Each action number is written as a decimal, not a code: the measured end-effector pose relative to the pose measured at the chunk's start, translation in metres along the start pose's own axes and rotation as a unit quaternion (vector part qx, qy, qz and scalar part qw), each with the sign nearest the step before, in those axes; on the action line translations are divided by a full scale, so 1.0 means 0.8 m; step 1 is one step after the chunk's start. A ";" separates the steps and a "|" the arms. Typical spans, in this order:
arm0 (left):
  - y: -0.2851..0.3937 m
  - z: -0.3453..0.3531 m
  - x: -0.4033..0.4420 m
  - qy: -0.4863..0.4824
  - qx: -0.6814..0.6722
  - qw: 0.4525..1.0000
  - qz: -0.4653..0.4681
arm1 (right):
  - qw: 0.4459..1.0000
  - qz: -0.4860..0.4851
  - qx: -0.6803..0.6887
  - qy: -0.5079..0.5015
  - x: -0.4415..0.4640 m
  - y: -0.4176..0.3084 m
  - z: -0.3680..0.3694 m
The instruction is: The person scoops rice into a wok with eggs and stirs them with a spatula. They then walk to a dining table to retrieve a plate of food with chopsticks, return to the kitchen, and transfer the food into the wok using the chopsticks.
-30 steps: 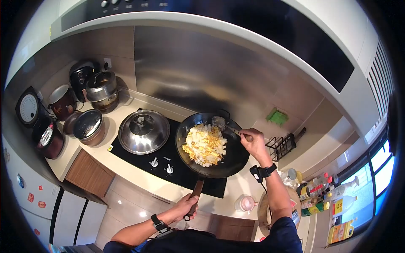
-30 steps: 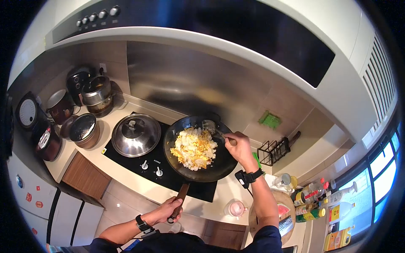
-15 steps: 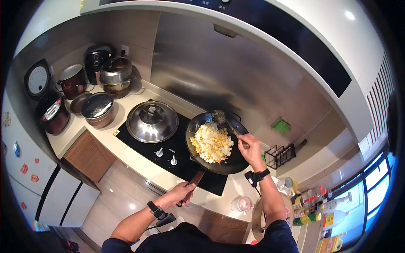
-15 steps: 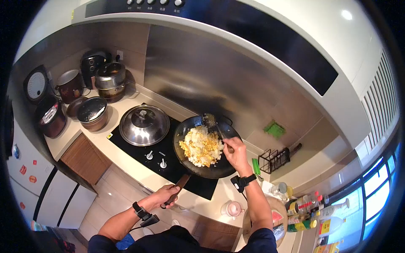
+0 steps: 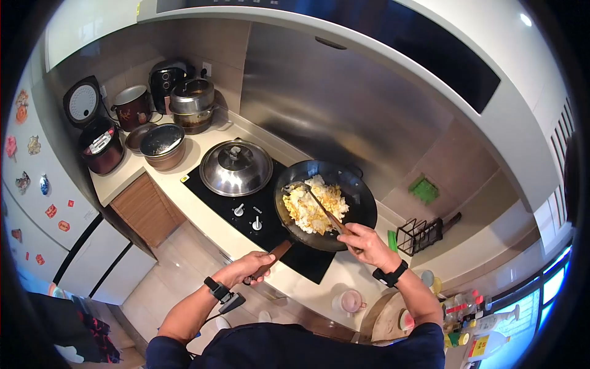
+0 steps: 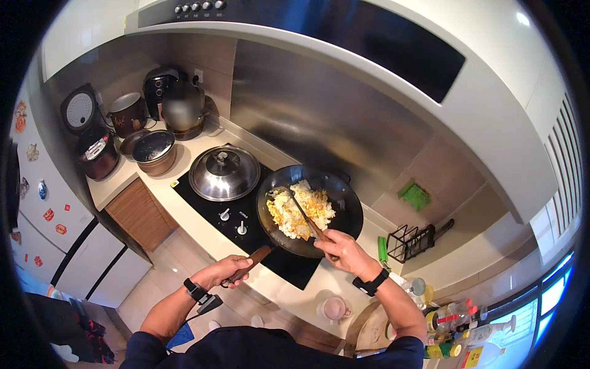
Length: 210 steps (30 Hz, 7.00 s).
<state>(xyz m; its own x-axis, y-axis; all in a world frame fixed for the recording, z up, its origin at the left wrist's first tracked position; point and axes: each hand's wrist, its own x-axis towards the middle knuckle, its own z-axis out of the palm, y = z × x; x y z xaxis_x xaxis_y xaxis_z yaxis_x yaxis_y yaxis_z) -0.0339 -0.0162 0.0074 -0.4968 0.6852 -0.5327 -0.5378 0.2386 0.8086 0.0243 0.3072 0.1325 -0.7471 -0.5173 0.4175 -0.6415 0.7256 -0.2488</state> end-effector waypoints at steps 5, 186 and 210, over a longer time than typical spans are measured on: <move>0.002 0.002 -0.003 0.007 -0.027 1.000 0.008 | 0.982 -0.014 -0.042 -0.181 -0.021 -0.053 -0.054; -0.375 -0.185 -0.302 0.456 -0.355 0.809 0.105 | 0.862 0.456 0.123 -0.184 -0.104 -0.196 0.306; -0.985 0.207 -0.709 0.747 -0.589 0.212 -0.224 | 0.668 -0.457 0.013 -0.587 0.209 -0.934 0.853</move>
<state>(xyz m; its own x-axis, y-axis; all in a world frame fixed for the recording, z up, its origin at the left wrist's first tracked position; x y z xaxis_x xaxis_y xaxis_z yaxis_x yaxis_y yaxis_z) 0.7843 -0.4791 -0.2865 0.5961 -0.4177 -0.6857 -0.1195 -0.8906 0.4387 0.2599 -0.6312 -0.2085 0.3472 -0.7490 -0.5643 -0.9147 -0.1378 -0.3799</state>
